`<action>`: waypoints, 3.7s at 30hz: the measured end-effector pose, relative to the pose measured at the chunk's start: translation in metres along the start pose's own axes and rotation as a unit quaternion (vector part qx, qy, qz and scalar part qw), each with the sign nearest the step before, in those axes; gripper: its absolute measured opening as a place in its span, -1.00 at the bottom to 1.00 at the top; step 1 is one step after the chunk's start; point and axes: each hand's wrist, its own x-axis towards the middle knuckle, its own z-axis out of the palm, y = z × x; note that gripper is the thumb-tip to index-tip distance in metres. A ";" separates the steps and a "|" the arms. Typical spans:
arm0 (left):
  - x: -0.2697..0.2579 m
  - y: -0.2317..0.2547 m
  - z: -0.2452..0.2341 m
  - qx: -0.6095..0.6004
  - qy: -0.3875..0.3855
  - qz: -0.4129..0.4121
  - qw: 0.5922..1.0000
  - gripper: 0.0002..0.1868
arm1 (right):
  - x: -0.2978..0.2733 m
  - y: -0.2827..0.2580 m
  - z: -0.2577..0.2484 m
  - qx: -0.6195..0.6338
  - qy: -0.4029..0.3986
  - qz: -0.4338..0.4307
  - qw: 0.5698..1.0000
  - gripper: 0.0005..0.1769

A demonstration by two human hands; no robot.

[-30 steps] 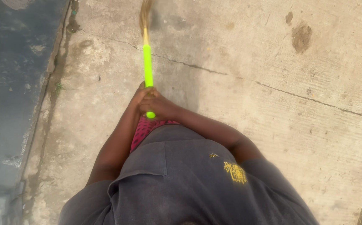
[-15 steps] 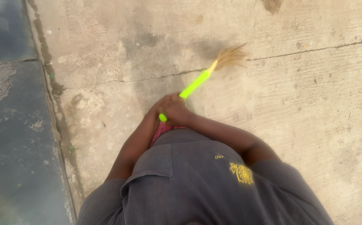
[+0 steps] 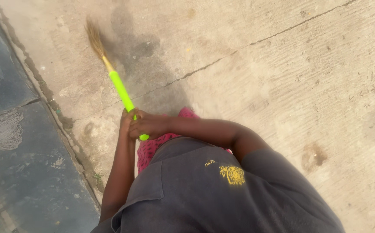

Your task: The person sweeps dirt and debris across a concrete patio by hand using a broom, pushing the materials toward a grassy area.

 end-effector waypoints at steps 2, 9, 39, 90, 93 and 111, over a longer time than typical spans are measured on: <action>0.002 0.010 -0.020 0.088 0.051 -0.055 0.993 -0.79 | 0.008 0.014 0.007 0.031 0.023 0.011 0.999 -0.85; 0.036 -0.017 0.043 0.166 -0.118 -0.240 0.949 -0.74 | -0.039 0.027 0.000 0.000 -0.033 0.155 0.987 -0.82; 0.227 0.061 0.163 0.207 -0.094 -0.225 0.947 -0.52 | -0.069 0.152 -0.159 0.098 0.128 0.201 0.966 -0.87; 0.428 0.230 0.279 0.168 -0.237 -0.224 0.930 -0.41 | 0.027 0.273 -0.321 -0.134 0.265 0.232 0.926 -0.91; 0.452 0.230 0.255 0.160 -0.164 -0.169 0.959 -0.47 | 0.022 0.306 -0.331 -0.082 0.280 0.178 0.940 -0.91; 0.500 0.128 0.502 0.295 -0.338 -0.297 0.843 -0.66 | -0.157 0.316 -0.408 -0.076 0.340 0.410 0.843 -0.97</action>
